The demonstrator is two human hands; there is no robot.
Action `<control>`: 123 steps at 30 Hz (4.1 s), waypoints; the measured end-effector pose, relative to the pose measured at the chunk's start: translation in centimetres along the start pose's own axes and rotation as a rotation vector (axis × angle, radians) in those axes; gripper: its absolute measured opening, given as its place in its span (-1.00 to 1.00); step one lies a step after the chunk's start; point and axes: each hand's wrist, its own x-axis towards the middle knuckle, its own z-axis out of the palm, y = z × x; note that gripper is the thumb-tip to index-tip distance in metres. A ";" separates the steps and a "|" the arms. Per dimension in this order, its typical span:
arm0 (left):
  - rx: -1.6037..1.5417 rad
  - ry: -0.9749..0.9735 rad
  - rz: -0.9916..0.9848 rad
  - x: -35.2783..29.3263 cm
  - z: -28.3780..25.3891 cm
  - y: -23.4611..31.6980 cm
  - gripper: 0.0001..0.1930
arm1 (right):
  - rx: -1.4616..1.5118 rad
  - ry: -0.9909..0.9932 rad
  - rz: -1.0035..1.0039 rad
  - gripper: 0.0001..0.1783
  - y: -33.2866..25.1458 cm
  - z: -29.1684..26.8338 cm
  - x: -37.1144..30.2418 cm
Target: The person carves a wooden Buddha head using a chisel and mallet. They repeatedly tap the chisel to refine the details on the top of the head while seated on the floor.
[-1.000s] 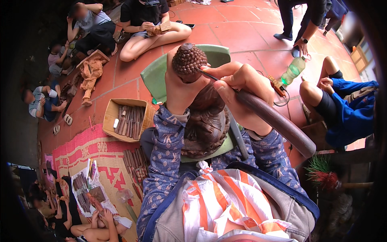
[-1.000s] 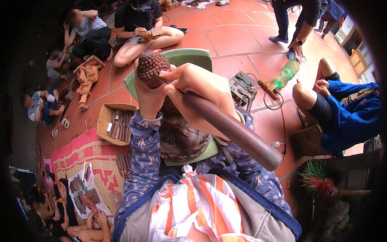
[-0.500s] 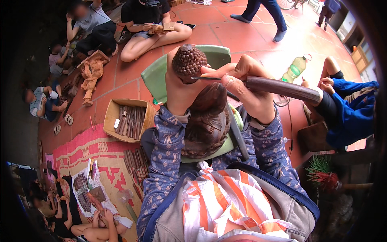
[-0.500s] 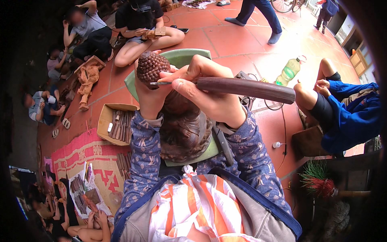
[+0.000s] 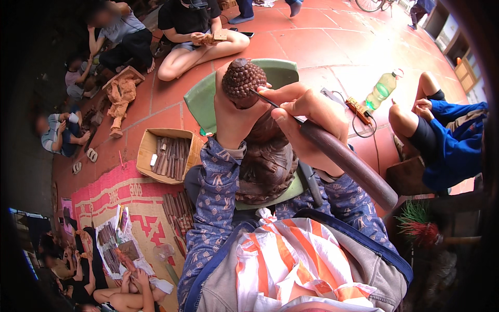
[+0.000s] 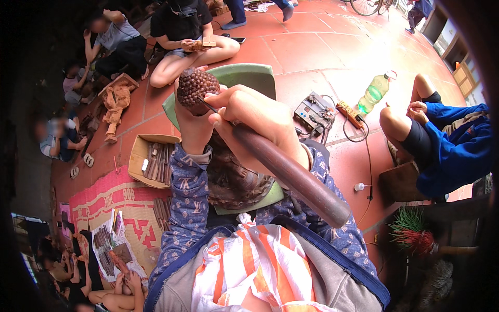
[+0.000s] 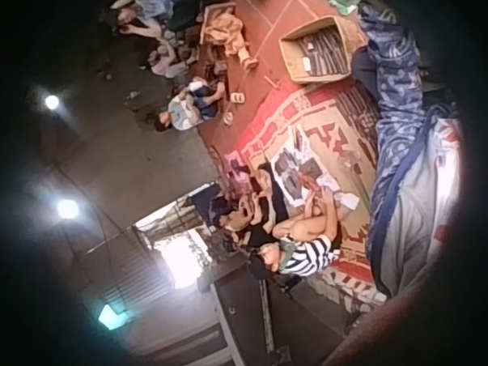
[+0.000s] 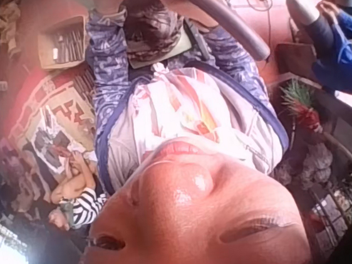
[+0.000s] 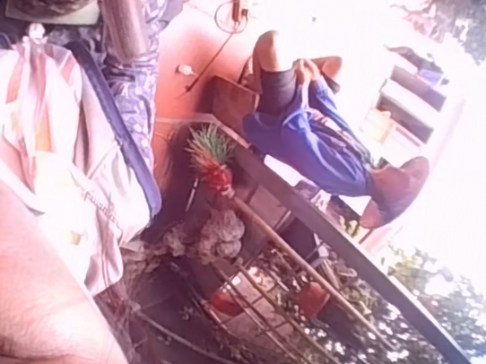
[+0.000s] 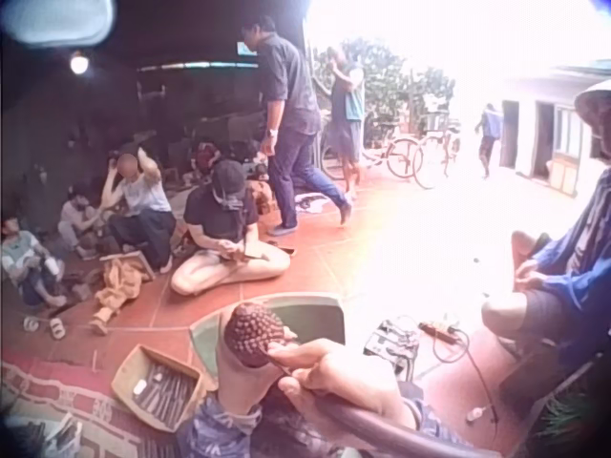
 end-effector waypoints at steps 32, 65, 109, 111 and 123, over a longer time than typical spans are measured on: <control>0.785 -0.276 0.265 -6.3 -2.9 9.1 -0.82 | 0.329 -0.231 0.164 -0.76 0.0 -0.9 -3.7; 0.640 -0.086 0.151 -2.2 -4.7 6.4 -0.07 | 0.719 0.101 0.270 -0.70 1.3 -2.7 -6.7; 0.114 -0.219 -0.072 1.2 -1.0 4.1 0.07 | 0.396 0.153 -0.085 -0.73 2.2 3.5 -4.9; 0.115 -0.224 -0.064 1.2 -1.1 4.0 0.06 | 0.422 0.190 -0.053 -0.73 1.7 4.0 -5.0; 0.056 -0.244 -0.077 1.2 -1.1 4.0 0.02 | 0.536 0.266 -0.078 -0.73 2.1 5.3 -5.3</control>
